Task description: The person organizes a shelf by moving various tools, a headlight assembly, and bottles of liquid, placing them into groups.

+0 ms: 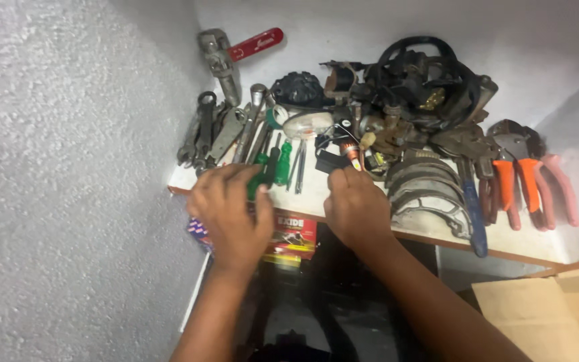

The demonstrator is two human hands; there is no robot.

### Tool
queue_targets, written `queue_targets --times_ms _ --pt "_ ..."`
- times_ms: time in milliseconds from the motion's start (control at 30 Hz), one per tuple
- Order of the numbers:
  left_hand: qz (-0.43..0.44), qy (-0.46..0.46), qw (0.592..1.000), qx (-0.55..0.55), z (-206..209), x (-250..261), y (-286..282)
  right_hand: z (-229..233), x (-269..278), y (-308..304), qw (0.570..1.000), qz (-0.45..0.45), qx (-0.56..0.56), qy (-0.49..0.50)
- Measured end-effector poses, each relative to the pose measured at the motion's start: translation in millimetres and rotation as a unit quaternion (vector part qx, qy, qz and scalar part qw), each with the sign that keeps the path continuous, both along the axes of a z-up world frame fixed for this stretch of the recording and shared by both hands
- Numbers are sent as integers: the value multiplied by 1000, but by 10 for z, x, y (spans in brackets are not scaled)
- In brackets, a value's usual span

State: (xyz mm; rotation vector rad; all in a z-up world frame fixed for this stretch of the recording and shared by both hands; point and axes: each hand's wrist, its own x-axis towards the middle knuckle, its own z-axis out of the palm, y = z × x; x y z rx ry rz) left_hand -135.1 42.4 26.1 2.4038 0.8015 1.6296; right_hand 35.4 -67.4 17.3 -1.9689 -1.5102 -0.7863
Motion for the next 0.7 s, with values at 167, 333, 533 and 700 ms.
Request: queue_targets --times_ms 167,333,533,700 --pt "38 81 995 -51 -160 -237 290 -30 -75 81 999 -38 -33 -15" --pt "31 134 984 -111 -327 -211 472 -46 -63 95 998 -37 -48 9" --pt "12 115 987 -110 -245 -209 526 -39 -69 108 998 -32 -48 39" --pt "19 97 986 -132 -150 -235 660 -47 -79 102 997 -31 -56 44"
